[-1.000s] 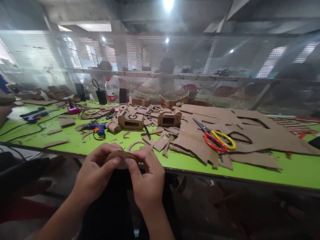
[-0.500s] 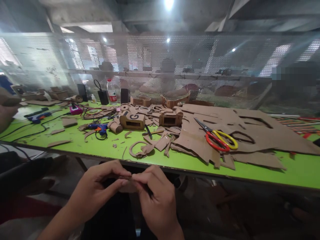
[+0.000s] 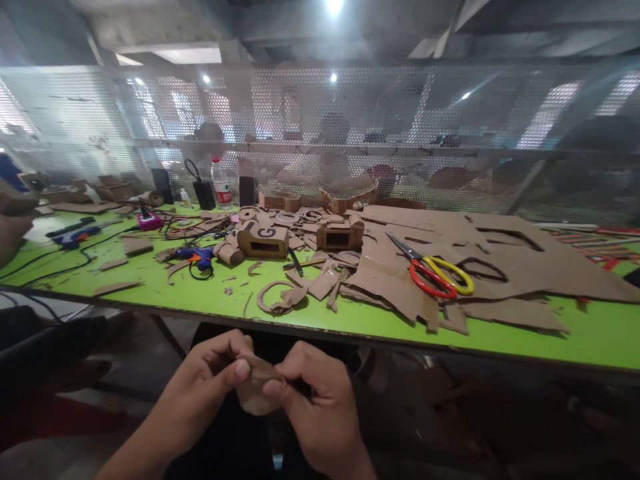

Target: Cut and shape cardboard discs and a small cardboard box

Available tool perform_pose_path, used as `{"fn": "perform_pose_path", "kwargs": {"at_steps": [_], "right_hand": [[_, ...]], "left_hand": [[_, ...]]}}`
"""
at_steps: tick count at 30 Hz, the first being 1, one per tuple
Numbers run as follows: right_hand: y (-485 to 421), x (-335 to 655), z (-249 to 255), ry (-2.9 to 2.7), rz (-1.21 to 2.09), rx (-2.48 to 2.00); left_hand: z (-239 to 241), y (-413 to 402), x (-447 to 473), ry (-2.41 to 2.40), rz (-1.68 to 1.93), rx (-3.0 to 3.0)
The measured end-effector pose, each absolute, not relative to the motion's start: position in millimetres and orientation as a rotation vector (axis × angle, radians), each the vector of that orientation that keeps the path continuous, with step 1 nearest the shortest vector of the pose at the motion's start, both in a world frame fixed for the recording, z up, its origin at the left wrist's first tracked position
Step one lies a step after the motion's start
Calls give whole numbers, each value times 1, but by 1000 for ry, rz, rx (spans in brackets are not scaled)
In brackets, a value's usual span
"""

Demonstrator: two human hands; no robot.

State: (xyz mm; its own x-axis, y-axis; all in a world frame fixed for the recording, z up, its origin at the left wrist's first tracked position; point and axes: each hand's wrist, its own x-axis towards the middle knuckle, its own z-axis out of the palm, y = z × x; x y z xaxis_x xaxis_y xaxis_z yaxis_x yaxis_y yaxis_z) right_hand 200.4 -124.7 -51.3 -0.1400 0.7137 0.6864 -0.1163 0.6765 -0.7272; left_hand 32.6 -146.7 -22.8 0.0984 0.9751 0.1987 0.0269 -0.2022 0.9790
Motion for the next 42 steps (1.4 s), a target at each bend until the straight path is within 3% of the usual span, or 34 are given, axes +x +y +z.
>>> {"fn": "perform_pose_path", "kwargs": {"at_steps": [7,18,20,24,26,31,37,42], "right_hand": [[-132,210,-40,-1687,648,-608],[-131,211,-46,-1961,335,-517],[-132,205,-51,-1810,425,-521],[-130,203,-62,-1616,1028,-403],[-125,207,-63,-1610,1167,-453],[-118,215,-57,-1772,1027,-656],[-124,211,-60,-1943,735,-709],[-129,214,-59,-2050,805,-597]], "left_hand": [[-2,-157,22,1083,1009,1706],[-4,-159,29,1217,985,1907],[-8,-158,32,1183,1049,1827],[-16,-153,40,986,999,1436],[-18,-151,43,975,1025,1356],[-12,-150,42,1203,1236,1443],[3,-159,30,1168,956,1753],[6,-162,29,1297,787,1932]]}}
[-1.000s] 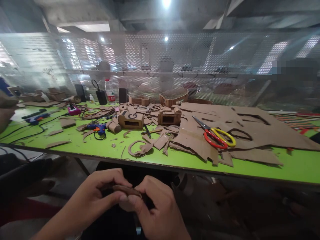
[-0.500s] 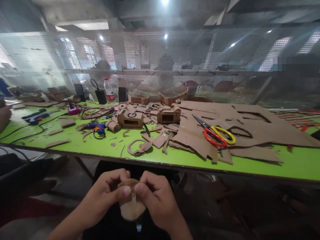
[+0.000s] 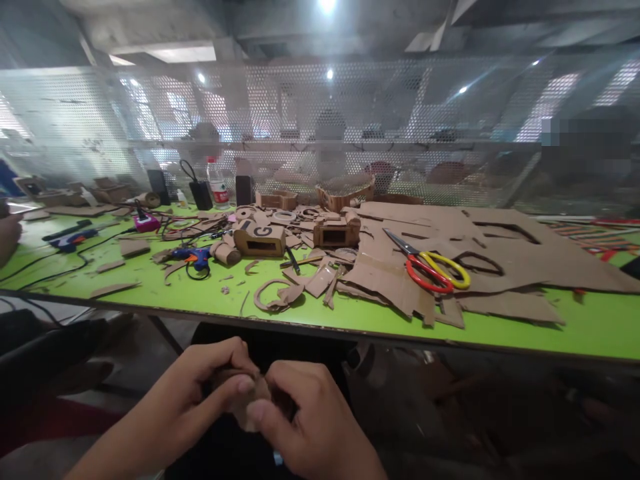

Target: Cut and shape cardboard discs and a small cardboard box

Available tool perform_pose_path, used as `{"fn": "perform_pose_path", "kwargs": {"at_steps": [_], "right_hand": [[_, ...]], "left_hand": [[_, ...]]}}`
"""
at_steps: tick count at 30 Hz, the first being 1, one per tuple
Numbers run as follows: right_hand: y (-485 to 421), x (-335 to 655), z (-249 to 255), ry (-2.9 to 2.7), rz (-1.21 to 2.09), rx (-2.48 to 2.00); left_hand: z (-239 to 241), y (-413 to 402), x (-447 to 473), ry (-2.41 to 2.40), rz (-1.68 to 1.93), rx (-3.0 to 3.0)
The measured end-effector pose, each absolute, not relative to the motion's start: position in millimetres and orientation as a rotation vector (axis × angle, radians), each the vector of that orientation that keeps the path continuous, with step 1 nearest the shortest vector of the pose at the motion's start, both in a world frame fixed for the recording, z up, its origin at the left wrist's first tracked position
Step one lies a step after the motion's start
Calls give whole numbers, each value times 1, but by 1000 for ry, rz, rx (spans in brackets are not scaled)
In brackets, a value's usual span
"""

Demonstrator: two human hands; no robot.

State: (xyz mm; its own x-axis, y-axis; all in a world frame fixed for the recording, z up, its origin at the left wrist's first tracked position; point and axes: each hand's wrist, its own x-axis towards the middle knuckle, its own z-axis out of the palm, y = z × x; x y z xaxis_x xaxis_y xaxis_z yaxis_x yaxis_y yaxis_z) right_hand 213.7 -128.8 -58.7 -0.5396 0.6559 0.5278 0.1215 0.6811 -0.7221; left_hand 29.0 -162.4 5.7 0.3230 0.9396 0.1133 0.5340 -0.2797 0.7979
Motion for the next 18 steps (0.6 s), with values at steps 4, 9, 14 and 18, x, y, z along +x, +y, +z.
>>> {"fn": "perform_pose_path", "kwargs": {"at_steps": [4,9,14,18], "right_hand": [[-135,209,-57,-2107,702,-565],[-140,197,-62,-1987,337,-261],[-139,195,-64,-1951,376,-346],[-139,198,-59,-1855,902,-463]], "left_hand": [[3,-163,30,1312,759,1954],[-14,-166,30,1069,812,1719],[-33,-161,41,1031,1148,1656],[-31,-156,47,1132,1297,1750]]}}
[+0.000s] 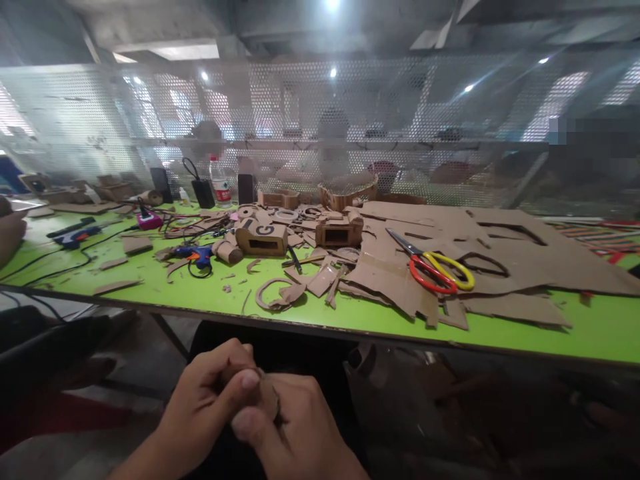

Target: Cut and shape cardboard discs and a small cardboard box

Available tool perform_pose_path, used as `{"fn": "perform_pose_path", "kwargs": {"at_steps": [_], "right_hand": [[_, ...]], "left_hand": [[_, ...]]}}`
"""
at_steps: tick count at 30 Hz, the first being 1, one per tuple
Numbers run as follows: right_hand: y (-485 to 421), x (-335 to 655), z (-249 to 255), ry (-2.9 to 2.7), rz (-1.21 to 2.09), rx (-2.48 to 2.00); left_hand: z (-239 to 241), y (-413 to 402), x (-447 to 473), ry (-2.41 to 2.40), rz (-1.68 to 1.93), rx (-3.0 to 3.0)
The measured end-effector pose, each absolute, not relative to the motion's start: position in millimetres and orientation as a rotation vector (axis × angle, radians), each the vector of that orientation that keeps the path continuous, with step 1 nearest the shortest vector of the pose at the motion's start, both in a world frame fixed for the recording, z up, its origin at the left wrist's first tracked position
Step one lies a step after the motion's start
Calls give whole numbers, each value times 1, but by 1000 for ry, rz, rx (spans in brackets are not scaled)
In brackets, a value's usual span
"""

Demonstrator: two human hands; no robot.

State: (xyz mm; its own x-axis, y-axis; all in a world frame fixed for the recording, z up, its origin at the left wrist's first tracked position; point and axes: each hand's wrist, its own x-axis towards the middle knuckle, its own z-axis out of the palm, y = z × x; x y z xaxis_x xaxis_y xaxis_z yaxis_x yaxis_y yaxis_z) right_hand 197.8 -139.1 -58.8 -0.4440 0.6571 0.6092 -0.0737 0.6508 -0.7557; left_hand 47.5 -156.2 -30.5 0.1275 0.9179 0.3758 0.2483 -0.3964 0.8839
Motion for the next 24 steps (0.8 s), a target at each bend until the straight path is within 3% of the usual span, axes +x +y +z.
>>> {"fn": "perform_pose_path", "kwargs": {"at_steps": [3,10,15,21,24], "right_hand": [[-139,196,-57,-1901,915,-460],[-139,187,-64,-1916,523,-229],[-133,188,-64,-1809,966,-475],[-131,186,-75,-1770,1579,-400],[-134,186,-82,-1843,1402,-389]], "left_hand": [[-24,-155,46,1172,1233,1779],[-29,-149,46,1053,1113,1589],[-26,-143,51,1287,1287,1683],[-15,-148,54,1289,1280,1760],[-13,-149,57,1254,1218,1701]]}}
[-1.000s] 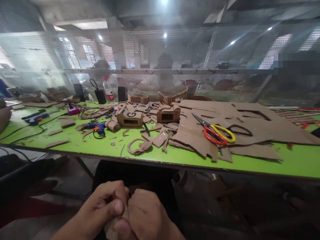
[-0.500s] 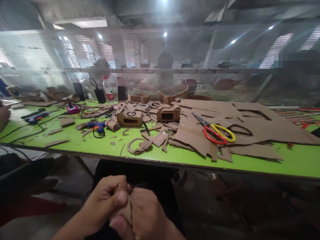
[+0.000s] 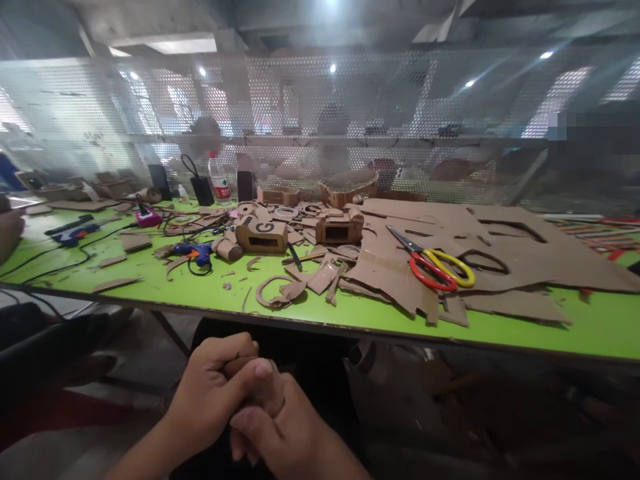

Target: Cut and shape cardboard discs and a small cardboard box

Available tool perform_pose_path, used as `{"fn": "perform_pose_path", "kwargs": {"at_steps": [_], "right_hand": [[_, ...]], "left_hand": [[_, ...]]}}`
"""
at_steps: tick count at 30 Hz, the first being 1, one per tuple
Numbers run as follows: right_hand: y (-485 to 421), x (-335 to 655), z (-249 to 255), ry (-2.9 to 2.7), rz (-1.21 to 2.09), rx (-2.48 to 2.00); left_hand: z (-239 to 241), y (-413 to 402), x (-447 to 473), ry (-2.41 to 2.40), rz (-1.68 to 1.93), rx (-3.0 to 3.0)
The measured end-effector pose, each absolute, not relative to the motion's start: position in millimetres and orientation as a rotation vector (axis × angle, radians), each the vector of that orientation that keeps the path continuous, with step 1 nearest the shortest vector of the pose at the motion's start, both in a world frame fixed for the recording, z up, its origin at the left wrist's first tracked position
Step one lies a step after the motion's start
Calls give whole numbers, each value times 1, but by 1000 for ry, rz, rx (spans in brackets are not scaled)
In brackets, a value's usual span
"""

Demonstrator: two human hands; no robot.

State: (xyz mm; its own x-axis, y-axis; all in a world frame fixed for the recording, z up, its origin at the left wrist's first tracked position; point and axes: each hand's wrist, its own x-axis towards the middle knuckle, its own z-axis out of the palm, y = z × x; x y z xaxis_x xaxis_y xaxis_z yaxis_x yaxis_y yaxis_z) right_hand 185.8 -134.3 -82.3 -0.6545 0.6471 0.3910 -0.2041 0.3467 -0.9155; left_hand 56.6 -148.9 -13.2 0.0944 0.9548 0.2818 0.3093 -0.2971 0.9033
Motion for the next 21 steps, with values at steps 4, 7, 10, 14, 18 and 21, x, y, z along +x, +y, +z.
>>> {"fn": "perform_pose_path", "kwargs": {"at_steps": [4,7,10,14,18,21], "right_hand": [[-136,189,-79,-2008,573,-416],[-133,190,-70,-2060,571,-379],[-130,188,-63,-2018,819,-327],[-134,186,-58,-1942,1045,-416],[-140,187,-58,-1932,1197,-410],[-144,188,-66,-1755,1359,-411]], "left_hand": [[-13,-148,56,1105,1041,1564],[-13,-145,53,1083,1011,1481],[-13,-143,53,1130,1092,1443],[-8,-144,56,1189,1159,1485],[-1,-147,55,1128,1089,1534],[-3,-151,49,974,978,1492]]}}
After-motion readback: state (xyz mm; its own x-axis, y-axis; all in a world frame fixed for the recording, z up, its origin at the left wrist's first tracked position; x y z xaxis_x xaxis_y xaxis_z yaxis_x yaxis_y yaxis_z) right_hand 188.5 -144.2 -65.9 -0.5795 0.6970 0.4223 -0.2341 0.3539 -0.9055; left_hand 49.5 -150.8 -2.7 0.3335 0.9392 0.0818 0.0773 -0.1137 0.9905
